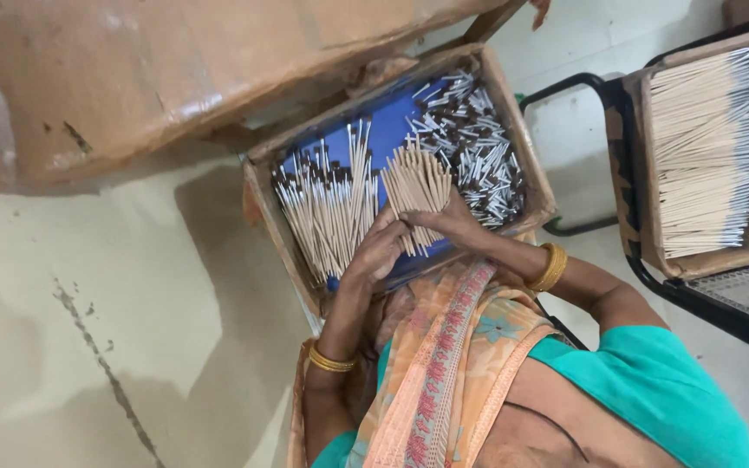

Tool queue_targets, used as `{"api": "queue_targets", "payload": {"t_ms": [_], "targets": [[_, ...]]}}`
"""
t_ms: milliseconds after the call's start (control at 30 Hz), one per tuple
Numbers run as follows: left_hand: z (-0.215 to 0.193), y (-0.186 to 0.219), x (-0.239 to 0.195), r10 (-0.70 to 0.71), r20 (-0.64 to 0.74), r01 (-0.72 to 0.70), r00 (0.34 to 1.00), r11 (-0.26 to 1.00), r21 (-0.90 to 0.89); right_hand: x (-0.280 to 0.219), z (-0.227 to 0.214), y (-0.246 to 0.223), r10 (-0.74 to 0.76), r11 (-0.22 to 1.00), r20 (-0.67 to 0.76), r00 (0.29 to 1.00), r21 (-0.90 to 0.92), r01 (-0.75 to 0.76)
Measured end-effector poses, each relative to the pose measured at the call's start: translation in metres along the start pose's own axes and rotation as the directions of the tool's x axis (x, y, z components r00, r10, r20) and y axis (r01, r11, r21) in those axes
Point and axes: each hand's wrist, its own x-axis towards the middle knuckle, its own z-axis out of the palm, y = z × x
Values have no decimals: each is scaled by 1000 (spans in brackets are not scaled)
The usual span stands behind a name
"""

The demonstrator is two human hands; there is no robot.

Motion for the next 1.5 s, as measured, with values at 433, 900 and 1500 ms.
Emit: {"api": "queue_targets", "payload": {"t_ms": [433,900,1500], "targets": [[60,75,12,-12,82,17,997,998,-67,6,-25,-76,-761,379,353,545,-441,814],[179,238,7,564,125,-575,816,776,260,129,-62,-234,-841,367,280,463,-334,868],[150,366,163,491,297,-566,819,607,557,276,-107,-243,-569,761,474,672,-6,648]]}}
